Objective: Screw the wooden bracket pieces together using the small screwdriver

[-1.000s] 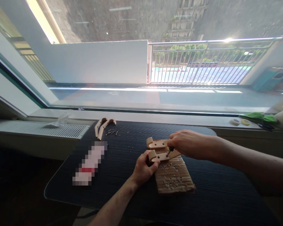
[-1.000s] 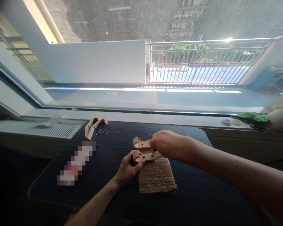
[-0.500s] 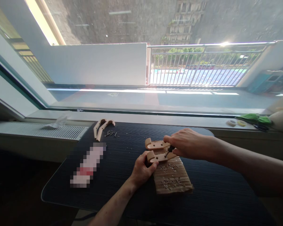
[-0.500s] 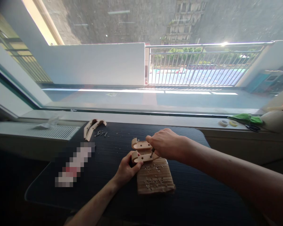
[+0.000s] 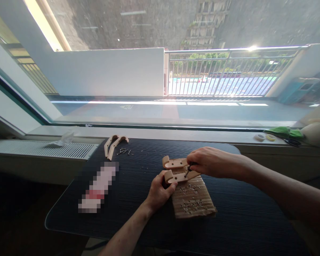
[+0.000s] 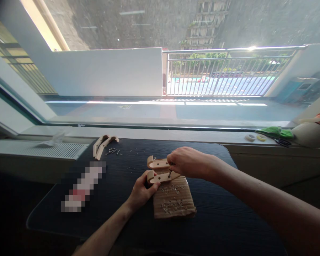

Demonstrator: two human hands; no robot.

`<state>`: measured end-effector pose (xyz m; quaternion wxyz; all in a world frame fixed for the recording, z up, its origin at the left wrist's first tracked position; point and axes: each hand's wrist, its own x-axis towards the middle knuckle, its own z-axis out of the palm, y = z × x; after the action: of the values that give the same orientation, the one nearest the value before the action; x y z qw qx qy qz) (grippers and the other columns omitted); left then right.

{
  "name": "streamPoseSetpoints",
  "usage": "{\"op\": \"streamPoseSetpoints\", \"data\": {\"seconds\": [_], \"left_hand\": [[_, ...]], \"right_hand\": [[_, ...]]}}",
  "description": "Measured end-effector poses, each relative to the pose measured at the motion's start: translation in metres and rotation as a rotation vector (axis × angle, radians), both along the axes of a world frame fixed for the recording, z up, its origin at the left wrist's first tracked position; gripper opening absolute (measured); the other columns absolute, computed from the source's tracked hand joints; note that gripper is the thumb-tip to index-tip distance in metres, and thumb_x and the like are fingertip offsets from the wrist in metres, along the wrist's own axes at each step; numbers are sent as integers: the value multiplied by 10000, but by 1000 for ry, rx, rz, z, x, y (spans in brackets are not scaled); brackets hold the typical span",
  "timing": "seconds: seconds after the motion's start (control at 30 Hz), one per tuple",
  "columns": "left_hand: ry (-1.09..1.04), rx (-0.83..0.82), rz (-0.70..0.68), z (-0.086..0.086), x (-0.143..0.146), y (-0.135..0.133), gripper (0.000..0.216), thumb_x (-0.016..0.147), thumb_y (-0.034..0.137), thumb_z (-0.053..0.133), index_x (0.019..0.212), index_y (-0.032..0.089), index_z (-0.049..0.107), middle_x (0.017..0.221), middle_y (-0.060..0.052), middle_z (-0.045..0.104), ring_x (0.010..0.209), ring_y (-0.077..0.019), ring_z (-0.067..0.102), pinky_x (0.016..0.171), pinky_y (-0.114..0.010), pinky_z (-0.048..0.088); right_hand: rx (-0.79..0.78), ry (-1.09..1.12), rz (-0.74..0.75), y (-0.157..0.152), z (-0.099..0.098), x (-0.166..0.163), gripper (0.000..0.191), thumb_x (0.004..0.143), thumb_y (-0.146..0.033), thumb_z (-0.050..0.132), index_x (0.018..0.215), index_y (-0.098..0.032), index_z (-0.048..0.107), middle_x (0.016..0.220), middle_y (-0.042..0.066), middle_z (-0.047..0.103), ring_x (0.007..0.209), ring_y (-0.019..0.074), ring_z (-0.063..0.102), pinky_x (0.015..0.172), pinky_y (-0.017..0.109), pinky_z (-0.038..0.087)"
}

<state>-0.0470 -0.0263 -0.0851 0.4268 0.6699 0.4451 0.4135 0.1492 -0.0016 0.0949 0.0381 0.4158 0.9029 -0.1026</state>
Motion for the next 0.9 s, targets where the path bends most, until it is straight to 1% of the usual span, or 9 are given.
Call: {"op": "streamPoseSetpoints", "data": {"seconds": [0.1, 0.2, 0.27, 0.37, 0.43, 0.5, 0.6, 0.73, 0.9], "left_hand": [[-19, -22, -12, 5, 0, -2, 184, 750, 261, 600, 904, 181, 539, 735, 34, 511, 668, -104, 456, 635, -201, 406], [-46, -46, -29, 11, -1, -3, 226, 733, 247, 611, 935, 180, 535, 741, 35, 517, 669, -103, 465, 632, -197, 411], [-69, -49, -42, 14, -1, -3, 269, 715, 219, 618, 966, 180, 530, 790, 25, 542, 709, -110, 491, 662, -200, 422], [-78, -22, -47, 15, -1, -4, 259, 698, 174, 604, 948, 175, 536, 828, 12, 562, 763, -124, 512, 712, -211, 428], [-66, -12, -29, 15, 1, -6, 205, 705, 171, 588, 904, 169, 541, 795, 14, 558, 743, -122, 514, 704, -215, 428], [-60, -9, 10, 14, 3, -7, 179, 717, 185, 578, 892, 166, 543, 793, 10, 561, 740, -125, 520, 708, -223, 430], [-48, -3, 69, 14, 7, -10, 213, 721, 206, 582, 926, 167, 540, 828, 0, 576, 776, -137, 531, 742, -240, 430], [1, -6, 94, 16, 10, -12, 247, 710, 226, 591, 942, 166, 530, 767, 17, 545, 713, -121, 503, 687, -230, 419], [18, -16, 88, 20, 11, -13, 258, 707, 235, 587, 952, 170, 538, 792, 9, 557, 748, -132, 514, 711, -236, 419]], "right_hand": [[-10, 157, -130, -5, -4, 32, 187, 814, -286, 512, 814, -225, 688, 656, -6, 633, 571, 127, 521, 518, 245, 338], [-64, 489, -414, -20, -24, 62, 308, 799, -398, 547, 1041, -240, 654, 694, -3, 651, 572, 133, 537, 535, 249, 407], [-107, 780, -549, -32, -50, 69, 421, 739, -420, 618, 1110, -220, 622, 782, 21, 676, 670, 167, 583, 617, 282, 466], [-147, 1182, -722, -47, -97, 63, 392, 719, -435, 632, 1016, -179, 648, 827, 57, 688, 764, 207, 612, 703, 329, 491], [-100, 1394, -822, -50, -126, 53, 392, 708, -430, 647, 1009, -178, 634, 789, 44, 679, 735, 194, 605, 699, 325, 494], [-87, 1516, -842, -49, -146, 46, 413, 692, -423, 665, 1017, -172, 616, 743, 24, 654, 683, 171, 583, 672, 314, 492], [-23, 1573, -857, -45, -159, 42, 404, 725, -404, 642, 1063, -190, 582, 831, 19, 640, 643, 128, 542, 648, 285, 479], [-61, 1518, -740, -46, -157, 42, 390, 765, -398, 597, 1083, -174, 575, 900, 61, 639, 625, 135, 542, 587, 287, 470], [-55, 1397, -742, -53, -159, 38, 357, 802, -397, 549, 1078, -171, 546, 806, 49, 629, 649, 165, 566, 603, 304, 486]]}}
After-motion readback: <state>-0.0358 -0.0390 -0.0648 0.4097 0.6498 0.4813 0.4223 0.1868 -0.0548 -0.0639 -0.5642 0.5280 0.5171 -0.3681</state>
